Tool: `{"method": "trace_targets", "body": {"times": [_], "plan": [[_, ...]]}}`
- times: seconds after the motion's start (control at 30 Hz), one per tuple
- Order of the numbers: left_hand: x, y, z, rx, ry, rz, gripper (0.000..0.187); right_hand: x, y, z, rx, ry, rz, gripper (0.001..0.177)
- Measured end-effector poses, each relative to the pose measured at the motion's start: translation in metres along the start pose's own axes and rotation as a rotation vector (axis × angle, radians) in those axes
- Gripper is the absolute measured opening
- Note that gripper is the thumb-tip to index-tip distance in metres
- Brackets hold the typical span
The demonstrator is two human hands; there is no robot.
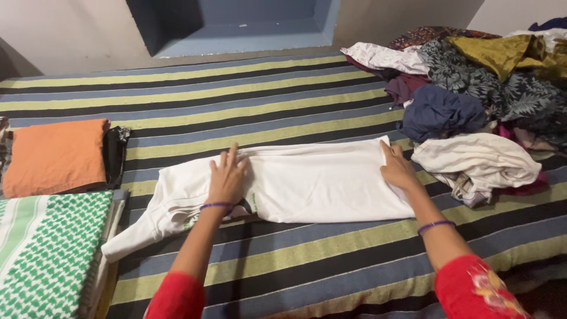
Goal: The person folds a green-and-white patterned cloth, a white polo shirt, and a patterned garment on a striped bed. Each item is smoothed, folded into a compact rectangle, and placed in a neat stack on the left side of the bed.
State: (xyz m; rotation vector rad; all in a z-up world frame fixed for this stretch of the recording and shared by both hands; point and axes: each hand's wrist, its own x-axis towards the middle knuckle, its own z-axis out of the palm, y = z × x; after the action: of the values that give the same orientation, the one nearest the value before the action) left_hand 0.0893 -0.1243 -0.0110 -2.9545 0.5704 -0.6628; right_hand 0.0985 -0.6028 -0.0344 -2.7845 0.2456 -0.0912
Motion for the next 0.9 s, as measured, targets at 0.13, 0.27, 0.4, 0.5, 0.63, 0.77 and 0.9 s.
{"method": "trace_targets", "body": {"times": [0.13,0.27,0.4,0.5,0.63,0.77,0.9], "plan": [[-0.06,0.013,-0.032,-0.25,0.152,-0.065,0.043,-0.022,0.016,0.005,0.146,0.152,-0.051,0.085],[-0.112,-0.015,-0.057,-0.077,0.24,-0.362,0.039,-0.047,0.038,0.007,0.22,0.178,-0.141,0.065],[-0.136,-0.063,-0.077,0.043,0.04,-0.716,0.053,-0.061,0.055,0.003,0.428,0.059,-0.062,0.053],[-0.15,-0.096,-0.078,-0.146,-0.284,-0.815,0.07,-0.072,0.061,0.006,0.341,0.029,-0.077,0.055],[-0.166,-0.122,-0.061,-0.175,-0.319,-0.647,0.091,-0.074,0.059,0.005,0.338,0.004,-0.09,0.056],[-0.174,-0.151,-0.051,-0.254,-0.288,-0.568,0.059,-0.062,0.07,-0.012,0.311,-0.214,0.223,0.054],[-0.165,-0.184,-0.063,-0.235,-0.439,-0.399,0.053,-0.031,0.1,-0.04,0.247,-0.178,-0.032,0.056]]}}
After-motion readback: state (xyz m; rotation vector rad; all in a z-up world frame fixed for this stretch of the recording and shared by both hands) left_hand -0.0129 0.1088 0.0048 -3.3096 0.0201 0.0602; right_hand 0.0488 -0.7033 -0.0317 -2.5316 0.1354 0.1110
